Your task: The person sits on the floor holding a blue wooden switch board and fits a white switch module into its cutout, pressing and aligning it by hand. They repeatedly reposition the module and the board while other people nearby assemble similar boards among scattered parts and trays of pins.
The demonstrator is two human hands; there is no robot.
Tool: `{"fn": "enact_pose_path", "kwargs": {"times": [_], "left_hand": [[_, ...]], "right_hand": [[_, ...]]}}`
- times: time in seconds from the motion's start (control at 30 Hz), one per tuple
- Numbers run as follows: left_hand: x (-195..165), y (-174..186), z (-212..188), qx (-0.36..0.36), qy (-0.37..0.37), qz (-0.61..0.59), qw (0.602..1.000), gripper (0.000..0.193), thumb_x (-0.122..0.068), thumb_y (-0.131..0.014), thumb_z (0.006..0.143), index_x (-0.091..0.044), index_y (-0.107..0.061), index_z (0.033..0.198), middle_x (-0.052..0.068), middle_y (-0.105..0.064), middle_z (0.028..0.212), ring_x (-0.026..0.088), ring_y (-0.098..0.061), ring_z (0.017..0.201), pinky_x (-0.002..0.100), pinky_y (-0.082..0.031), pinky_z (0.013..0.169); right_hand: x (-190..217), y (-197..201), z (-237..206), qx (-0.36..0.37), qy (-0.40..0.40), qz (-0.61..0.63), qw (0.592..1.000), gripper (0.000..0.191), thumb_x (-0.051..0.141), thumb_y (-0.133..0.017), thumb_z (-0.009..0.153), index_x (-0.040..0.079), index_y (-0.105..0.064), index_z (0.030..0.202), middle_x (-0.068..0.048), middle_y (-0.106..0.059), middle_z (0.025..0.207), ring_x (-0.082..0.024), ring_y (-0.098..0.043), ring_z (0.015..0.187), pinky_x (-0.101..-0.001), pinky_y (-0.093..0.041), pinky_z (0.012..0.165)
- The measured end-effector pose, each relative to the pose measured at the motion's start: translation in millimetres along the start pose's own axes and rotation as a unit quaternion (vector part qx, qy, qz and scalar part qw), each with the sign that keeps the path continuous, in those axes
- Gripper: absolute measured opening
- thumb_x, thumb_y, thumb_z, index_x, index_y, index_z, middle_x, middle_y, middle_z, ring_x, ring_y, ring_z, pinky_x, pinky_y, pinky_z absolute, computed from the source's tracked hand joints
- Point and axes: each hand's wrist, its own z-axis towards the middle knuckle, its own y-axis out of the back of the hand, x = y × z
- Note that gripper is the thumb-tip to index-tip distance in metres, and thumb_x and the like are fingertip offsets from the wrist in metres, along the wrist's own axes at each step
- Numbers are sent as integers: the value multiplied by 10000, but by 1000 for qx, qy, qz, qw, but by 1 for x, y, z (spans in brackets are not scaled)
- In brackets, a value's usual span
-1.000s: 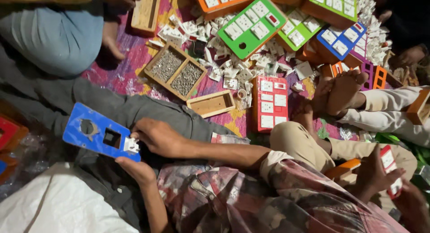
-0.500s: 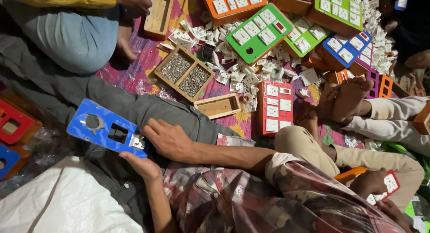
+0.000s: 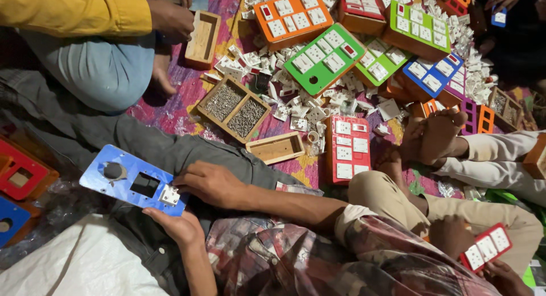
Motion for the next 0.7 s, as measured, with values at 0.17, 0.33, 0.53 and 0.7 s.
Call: {"fn": "enact_pose_path", "kwargs": {"times": [0.17,0.33,0.53,0.7], "left_hand": [[-8,-10,-2,36,-3,-19,999,829,-655,-308,1062,-89,-171,1651,106,-275,1695,288,-306,1553,467,-213,1295],[-16,-15,-3,26,23,-31,999,816,-657,-303,1059,-97,-207,1645,102,-308,1682,285,-322,1545,458,-222,1290],[-22,-17,-1,34,28,-38,998,828,-672,-300,1051,-107,-213,1650,100,-340,1644,276,-348,1495,458,-249,1246],[-21,-18,-1,40,45,-48,997,843,-695,-315,1038,-102,-256,1635,103,-384,1598,276,-389,1447,467,-284,1226]], "right_hand": [[-18,9,2,6,78,6,997,372,5,-691,785,89,-708,1147,-64,-673,1103,-278,-647,1007,-377,-562,887],[-14,11,1,0,65,41,997,406,-45,-689,786,82,-710,1170,-63,-669,1126,-277,-651,1036,-374,-559,908],[-11,8,10,-13,20,145,989,267,25,-776,865,107,-721,1113,-32,-708,1086,-247,-661,1022,-377,-538,913],[-16,7,11,-31,16,147,988,219,21,-783,865,118,-732,1054,-19,-722,1059,-238,-676,1001,-368,-547,900]]}}
